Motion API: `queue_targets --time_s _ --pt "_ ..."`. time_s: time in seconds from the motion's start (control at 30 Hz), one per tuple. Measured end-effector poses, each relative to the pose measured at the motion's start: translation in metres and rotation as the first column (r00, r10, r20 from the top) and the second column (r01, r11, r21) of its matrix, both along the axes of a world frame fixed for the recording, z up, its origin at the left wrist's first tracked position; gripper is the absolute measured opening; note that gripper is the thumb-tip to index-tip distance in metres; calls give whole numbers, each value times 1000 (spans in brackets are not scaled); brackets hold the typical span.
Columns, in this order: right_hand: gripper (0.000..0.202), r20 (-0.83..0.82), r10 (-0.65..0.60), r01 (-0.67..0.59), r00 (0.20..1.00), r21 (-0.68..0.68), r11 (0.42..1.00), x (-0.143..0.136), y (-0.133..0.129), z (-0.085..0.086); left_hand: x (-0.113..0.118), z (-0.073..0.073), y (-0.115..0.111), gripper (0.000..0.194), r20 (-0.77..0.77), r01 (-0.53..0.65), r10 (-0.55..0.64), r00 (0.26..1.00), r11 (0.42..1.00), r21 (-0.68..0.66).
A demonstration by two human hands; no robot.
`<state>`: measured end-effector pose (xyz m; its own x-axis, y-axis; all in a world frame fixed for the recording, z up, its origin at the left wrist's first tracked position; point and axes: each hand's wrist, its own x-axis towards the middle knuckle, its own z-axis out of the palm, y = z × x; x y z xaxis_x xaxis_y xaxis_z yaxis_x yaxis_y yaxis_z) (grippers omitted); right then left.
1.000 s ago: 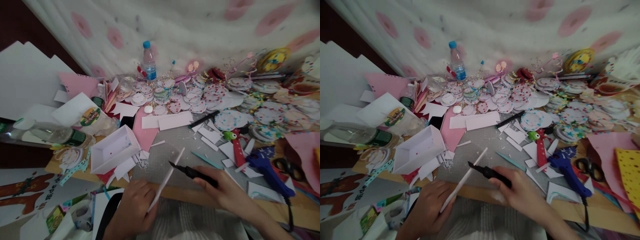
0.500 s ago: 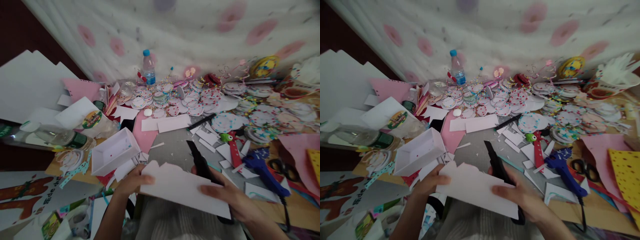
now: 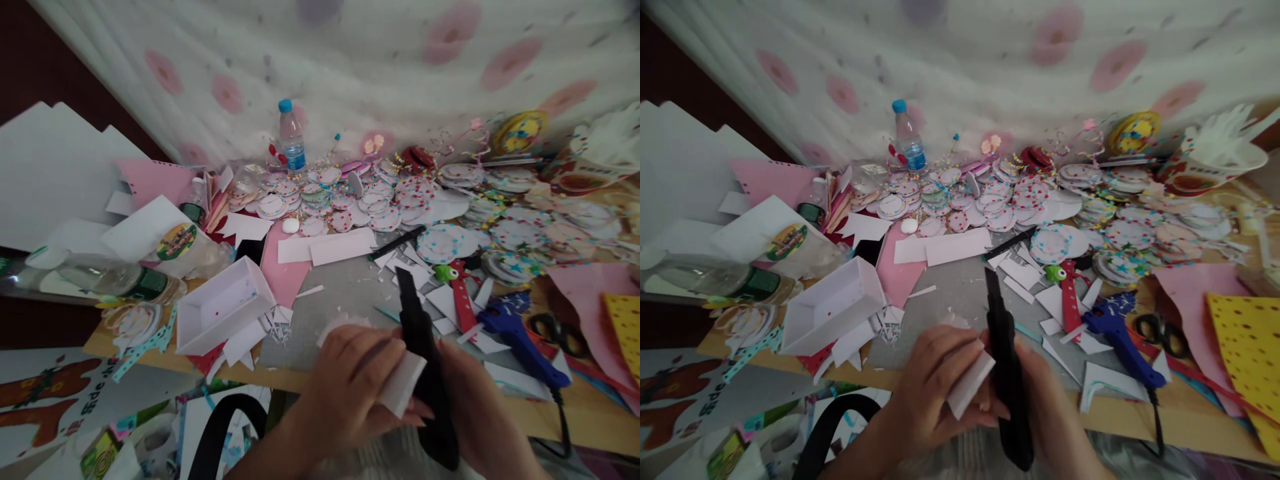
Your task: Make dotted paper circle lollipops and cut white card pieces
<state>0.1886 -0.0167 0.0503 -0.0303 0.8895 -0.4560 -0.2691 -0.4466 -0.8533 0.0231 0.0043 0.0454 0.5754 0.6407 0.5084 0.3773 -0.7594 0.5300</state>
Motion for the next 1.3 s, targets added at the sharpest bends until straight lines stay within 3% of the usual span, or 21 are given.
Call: queue_targets --time_s 0.1,0.17,0.23,0.33,0.4,0.47,0.6,0.67,0.8,0.87,1.0,1.13,1.2,1.3 --pt "40 -174 -47 24 984 -127 992 3 3 -2 -8 4 4 42 37 62 -58 998 988 -143" --pt "37 -217 -34 8 976 -119 993 5 4 -6 -13 6 4 41 107 64 -42 993 974 -219" --pt "36 -227 17 -33 974 -67 997 6 3 -11 -17 9 3 39 226 -36 101 969 961 -274" --pt "35 -199 32 -41 980 -38 998 8 2 -15 -22 15 7 38 383 -224 394 836 881 -417" --pt "34 -196 27 -39 980 -58 998 7 1 -15 -26 22 13 40 407 -239 470 783 832 -501" --pt "34 -191 54 -66 980 -60 996 6 0 -14 -29 31 18 36 408 -204 442 799 837 -507" --pt "36 -62 151 -154 987 -47 987 1 -5 -12 -31 45 17 9 436 -92 318 842 881 -464" --pt "39 75 204 -200 976 -52 978 0 -9 -13 -29 47 9 13 451 -49 276 849 890 -453" --pt "46 477 215 -242 852 -4 970 3 -22 -18 -25 39 -6 21 413 -34 184 892 938 -344" --pt "46 599 207 -297 773 53 953 4 -26 -18 -24 34 -11 23 358 -1 96 929 967 -256" --pt "45 664 273 -452 696 111 885 4 -29 -14 -19 27 -14 21 270 17 39 962 979 -204" --pt "48 692 295 -496 658 105 862 5 -26 -12 -20 26 -14 17 206 64 -26 978 982 -179" --pt "48 702 299 -503 646 96 859 4 -24 -10 -24 25 -12 16 161 101 -66 985 971 -218" --pt "44 686 341 -536 643 84 840 0 -18 -4 -33 23 -11 18 211 141 -81 974 947 -289"
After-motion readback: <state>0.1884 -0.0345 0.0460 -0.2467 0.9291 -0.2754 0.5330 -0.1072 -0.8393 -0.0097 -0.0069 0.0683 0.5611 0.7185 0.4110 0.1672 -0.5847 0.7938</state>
